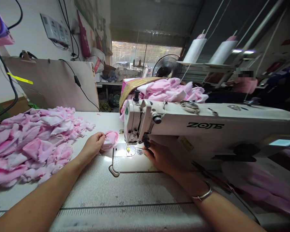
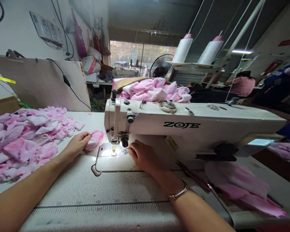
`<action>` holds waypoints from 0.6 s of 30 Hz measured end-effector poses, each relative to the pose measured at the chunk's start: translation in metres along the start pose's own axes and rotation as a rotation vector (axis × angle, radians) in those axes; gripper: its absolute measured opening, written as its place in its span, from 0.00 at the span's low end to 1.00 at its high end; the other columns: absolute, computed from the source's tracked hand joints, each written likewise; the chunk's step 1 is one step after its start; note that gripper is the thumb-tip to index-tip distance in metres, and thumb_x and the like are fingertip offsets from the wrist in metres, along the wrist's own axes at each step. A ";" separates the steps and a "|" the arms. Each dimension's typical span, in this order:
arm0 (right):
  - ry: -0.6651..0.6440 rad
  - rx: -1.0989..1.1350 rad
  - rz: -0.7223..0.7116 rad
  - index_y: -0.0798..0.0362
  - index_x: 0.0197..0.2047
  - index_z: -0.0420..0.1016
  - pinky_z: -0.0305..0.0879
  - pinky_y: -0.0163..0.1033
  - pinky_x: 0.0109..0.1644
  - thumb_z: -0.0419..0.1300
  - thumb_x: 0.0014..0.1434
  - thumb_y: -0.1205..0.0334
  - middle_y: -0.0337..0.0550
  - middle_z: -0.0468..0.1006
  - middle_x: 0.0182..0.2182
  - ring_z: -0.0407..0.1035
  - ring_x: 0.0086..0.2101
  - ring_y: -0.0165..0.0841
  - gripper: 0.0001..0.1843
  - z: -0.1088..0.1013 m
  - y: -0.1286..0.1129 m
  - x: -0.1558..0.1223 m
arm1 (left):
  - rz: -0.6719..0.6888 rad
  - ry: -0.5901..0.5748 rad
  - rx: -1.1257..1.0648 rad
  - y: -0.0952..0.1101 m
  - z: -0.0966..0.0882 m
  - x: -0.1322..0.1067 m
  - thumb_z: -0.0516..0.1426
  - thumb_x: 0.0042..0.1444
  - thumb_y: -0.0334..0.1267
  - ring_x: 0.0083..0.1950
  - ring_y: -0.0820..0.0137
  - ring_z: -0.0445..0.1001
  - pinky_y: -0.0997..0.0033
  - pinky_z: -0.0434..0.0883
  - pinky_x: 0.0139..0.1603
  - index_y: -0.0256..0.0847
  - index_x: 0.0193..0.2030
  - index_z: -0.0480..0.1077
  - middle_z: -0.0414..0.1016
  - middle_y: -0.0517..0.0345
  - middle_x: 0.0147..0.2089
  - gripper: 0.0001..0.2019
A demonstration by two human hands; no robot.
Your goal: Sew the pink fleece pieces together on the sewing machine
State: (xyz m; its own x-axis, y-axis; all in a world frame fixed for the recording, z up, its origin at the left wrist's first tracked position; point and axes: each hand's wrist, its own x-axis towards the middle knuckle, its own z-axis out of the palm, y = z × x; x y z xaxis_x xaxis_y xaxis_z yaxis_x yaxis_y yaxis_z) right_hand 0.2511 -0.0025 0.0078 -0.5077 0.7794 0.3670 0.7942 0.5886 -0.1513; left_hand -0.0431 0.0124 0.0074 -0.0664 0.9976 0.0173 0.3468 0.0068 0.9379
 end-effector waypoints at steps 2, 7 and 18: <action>-0.010 0.011 -0.009 0.53 0.41 0.70 0.59 0.37 0.38 0.52 0.64 0.62 0.43 0.74 0.37 0.69 0.36 0.35 0.08 -0.001 0.000 0.000 | 0.004 -0.004 -0.006 -0.001 0.000 0.000 0.52 0.52 0.51 0.22 0.72 0.63 0.75 0.60 0.21 0.40 0.34 0.68 0.64 0.64 0.25 0.15; -0.019 0.015 -0.007 0.52 0.40 0.69 0.58 0.37 0.37 0.52 0.64 0.63 0.42 0.73 0.36 0.69 0.36 0.34 0.06 -0.002 0.000 0.000 | 0.003 -0.006 0.023 -0.005 0.000 0.001 0.50 0.53 0.51 0.23 0.72 0.64 0.74 0.62 0.22 0.40 0.36 0.67 0.65 0.63 0.26 0.16; 0.001 0.054 0.007 0.50 0.36 0.67 0.57 0.37 0.35 0.51 0.65 0.62 0.39 0.72 0.32 0.68 0.33 0.33 0.06 -0.002 0.003 -0.004 | 0.023 -0.152 0.396 0.021 -0.013 0.008 0.55 0.58 0.38 0.31 0.72 0.67 0.70 0.65 0.35 0.37 0.30 0.68 0.68 0.62 0.28 0.09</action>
State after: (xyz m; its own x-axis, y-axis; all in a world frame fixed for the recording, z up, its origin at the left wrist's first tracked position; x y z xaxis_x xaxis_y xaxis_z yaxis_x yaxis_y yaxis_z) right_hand 0.2563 -0.0042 0.0078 -0.5020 0.7835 0.3663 0.7785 0.5938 -0.2034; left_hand -0.0487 0.0197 0.0320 0.0739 0.9964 -0.0419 0.6813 -0.0197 0.7317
